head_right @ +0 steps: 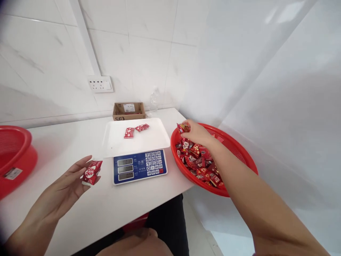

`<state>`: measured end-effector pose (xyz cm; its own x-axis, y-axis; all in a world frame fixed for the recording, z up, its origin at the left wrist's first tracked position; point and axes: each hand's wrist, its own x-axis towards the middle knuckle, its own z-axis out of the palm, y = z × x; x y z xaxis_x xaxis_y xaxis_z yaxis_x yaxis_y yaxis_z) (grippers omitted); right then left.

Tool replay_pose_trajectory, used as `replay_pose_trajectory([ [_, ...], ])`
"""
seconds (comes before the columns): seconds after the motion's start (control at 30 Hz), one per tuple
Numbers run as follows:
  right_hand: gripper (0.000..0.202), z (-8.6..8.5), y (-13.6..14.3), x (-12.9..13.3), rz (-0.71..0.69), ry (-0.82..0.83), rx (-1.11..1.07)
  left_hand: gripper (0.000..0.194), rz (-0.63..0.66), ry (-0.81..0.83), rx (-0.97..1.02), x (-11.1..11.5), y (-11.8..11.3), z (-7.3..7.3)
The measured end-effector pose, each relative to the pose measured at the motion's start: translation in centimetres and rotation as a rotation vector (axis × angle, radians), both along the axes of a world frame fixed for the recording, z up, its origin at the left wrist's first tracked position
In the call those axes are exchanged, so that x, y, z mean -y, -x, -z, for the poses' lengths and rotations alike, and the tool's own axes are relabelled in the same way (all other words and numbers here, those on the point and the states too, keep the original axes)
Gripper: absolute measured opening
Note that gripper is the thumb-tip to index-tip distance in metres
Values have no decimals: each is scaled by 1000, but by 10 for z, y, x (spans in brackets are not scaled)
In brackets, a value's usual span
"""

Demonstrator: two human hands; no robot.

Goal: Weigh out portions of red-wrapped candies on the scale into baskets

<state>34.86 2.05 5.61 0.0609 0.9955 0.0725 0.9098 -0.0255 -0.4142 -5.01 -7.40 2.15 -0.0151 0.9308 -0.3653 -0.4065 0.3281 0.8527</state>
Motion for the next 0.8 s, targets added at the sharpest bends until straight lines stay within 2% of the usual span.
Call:
replay_pose_trajectory([
  [0.1, 55, -15, 47, -12, -121, -60, -204, 31, 0, -19, 19, 7, -6, -6],
  [0.17, 60, -19, 72, -17, -196, -91, -161, 32, 10, -29, 53, 10, -9, -8],
  [0.23, 58, -18, 81, -17, -230, -114, -70, 35, 6, -31, 83, 13, -7, -7],
  [0.3, 50, -15, 74, -10, -204, -73, 25, 40, -15, -25, 85, 15, -1, -4],
  [0.4, 37, -6, 44, 8, -131, 170, 179, 47, -63, -13, 53, 17, 13, 3],
  [0.5, 30, 12, 14, 31, -113, 370, 246, 48, -73, -3, 34, 17, 20, 10],
  [0.67, 65, 48, -7, 54, -76, 537, 248, 44, 19, 10, 58, 14, 9, 11],
  [0.8, 70, 57, -7, 57, -45, 536, 232, 38, 53, 1, 80, 13, -5, 4],
])
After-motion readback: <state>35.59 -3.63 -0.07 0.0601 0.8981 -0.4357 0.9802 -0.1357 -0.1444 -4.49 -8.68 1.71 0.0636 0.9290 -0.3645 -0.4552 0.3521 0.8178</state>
